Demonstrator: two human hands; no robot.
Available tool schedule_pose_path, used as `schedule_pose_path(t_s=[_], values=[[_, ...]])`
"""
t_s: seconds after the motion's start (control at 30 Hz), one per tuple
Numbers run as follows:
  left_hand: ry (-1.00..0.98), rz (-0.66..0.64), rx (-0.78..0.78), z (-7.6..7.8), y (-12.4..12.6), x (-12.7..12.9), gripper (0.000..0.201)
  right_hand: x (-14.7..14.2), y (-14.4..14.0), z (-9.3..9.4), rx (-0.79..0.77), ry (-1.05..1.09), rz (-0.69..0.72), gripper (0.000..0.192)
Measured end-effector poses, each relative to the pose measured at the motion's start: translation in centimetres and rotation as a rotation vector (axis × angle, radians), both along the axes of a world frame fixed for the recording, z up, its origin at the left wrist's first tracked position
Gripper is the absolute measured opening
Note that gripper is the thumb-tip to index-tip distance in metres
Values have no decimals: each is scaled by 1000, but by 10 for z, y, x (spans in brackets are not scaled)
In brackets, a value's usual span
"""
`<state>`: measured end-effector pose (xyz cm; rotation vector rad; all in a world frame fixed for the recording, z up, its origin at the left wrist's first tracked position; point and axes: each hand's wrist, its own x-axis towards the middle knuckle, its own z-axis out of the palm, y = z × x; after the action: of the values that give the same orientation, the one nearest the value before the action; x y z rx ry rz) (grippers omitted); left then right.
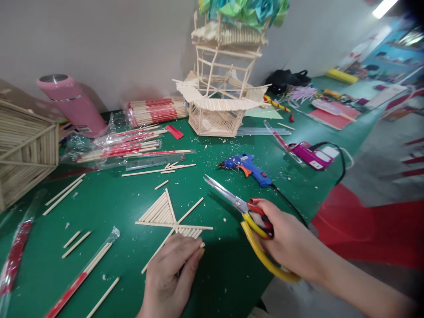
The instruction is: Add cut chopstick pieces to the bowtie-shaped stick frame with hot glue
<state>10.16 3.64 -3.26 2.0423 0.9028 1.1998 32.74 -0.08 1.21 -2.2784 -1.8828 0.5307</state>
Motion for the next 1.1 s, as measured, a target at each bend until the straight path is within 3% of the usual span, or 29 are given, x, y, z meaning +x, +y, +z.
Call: schedule_pose_path(t_s=[0.1,0.2,0.4,0.53,0.6,0.8,0.97,1.1], values=[[0,6,5,1,1,1,13,17,13,-8,23,-216,-1,22],[8,12,13,1,1,1,12,30,22,-13,63,-303,17,30],[48,3,58,-2,-1,3,13,37,24,0,128,-417,112,41],[118,-7,92,-5,-2,6,17,16,19,12,491,-245,194,31],[167,-11,109,-4,-2,7,17,-1,17,12,572,-122,280,21],[325,97,141,2,-9,-9,26,-32,19,-12,377,217,567,19],[592,199,162,-1,-29,-37,27,-34,22,-25,251,257,726,13],[673,243,124,-2,-40,-41,16,-38,25,-27,244,223,759,14]])
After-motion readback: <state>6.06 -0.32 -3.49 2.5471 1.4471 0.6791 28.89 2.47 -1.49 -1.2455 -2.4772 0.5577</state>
